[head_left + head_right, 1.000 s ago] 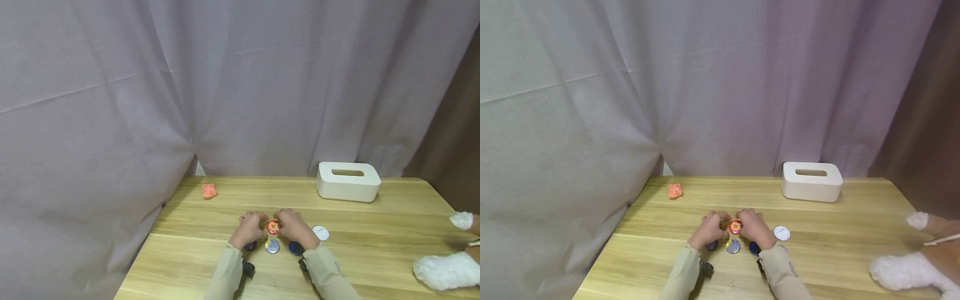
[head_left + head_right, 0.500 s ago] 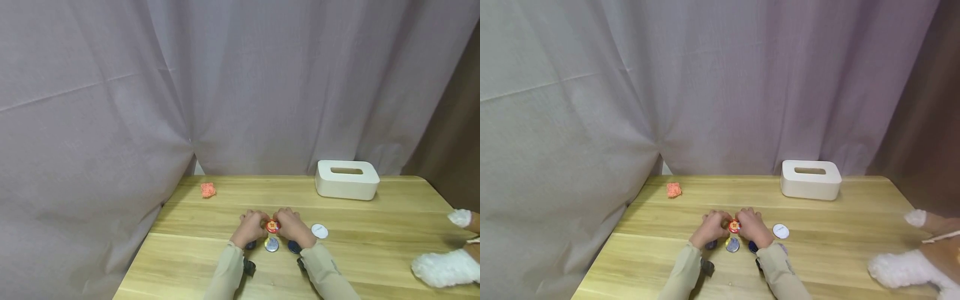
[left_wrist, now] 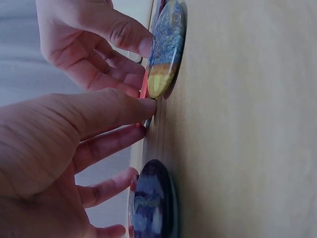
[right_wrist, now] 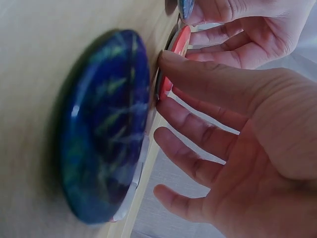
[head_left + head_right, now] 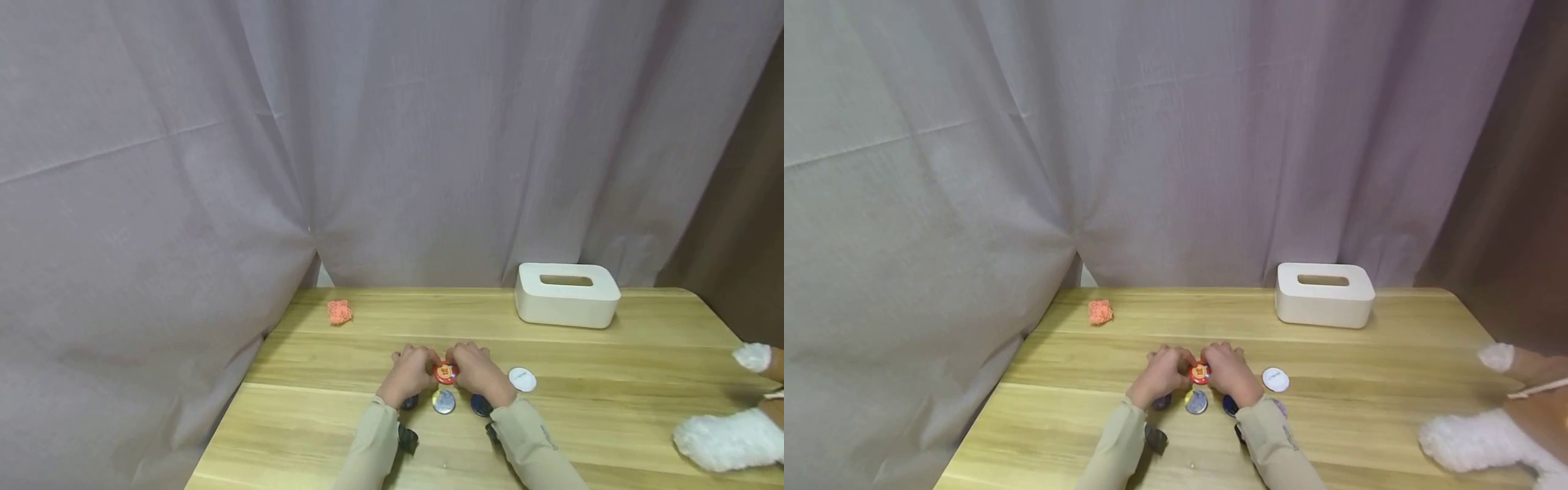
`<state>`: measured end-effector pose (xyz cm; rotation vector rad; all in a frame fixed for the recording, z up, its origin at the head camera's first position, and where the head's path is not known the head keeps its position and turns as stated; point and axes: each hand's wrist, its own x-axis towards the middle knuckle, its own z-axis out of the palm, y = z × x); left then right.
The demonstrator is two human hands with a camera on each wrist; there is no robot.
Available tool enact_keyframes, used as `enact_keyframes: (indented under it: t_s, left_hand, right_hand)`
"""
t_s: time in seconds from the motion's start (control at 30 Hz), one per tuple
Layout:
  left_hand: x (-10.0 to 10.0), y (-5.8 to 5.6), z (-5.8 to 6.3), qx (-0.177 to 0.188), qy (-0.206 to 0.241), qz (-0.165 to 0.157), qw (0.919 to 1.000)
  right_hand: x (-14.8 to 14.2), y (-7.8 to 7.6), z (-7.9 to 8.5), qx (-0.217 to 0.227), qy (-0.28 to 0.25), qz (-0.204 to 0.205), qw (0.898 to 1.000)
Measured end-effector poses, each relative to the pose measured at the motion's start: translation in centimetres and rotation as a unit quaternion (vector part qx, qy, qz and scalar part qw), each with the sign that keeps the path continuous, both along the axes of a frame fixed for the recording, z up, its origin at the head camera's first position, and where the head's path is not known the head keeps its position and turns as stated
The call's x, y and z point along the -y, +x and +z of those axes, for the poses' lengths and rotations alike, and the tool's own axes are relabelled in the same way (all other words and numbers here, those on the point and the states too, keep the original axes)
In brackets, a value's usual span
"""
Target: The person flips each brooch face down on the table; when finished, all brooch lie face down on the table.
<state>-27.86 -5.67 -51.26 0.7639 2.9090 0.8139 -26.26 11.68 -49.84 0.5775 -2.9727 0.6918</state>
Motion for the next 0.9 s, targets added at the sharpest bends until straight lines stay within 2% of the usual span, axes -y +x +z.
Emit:
enact_keyframes:
  t_s: [0.2, 0.43, 0.7, 0.9]
  left_hand:
    - [0.2, 0.2, -0.4, -0.012, 0.006, -0.001, 0.9999]
    - [-0.2, 0.1, -0.6, -0.043, 0.007, -0.028, 0.9986]
    - [0.0, 0.1, -0.4, -0.036, 0.002, -0.031, 0.9989]
    - [0.2, -0.2, -0.3, -0.072, 0.0, -0.032, 0.9969]
  right_hand:
    - [0.1, 0.2, -0.3, -0.007, 0.001, 0.011, 1.0]
    - [0.2, 0.4, -0.2, -0.025, -0.011, 0.042, 0.999]
    - [-0.6, 0.4, 0.0, -0.04, -0.032, 0.073, 0.996]
    - [-0.9, -0.1, 0.2, -0.045, -0.044, 0.08, 0.995]
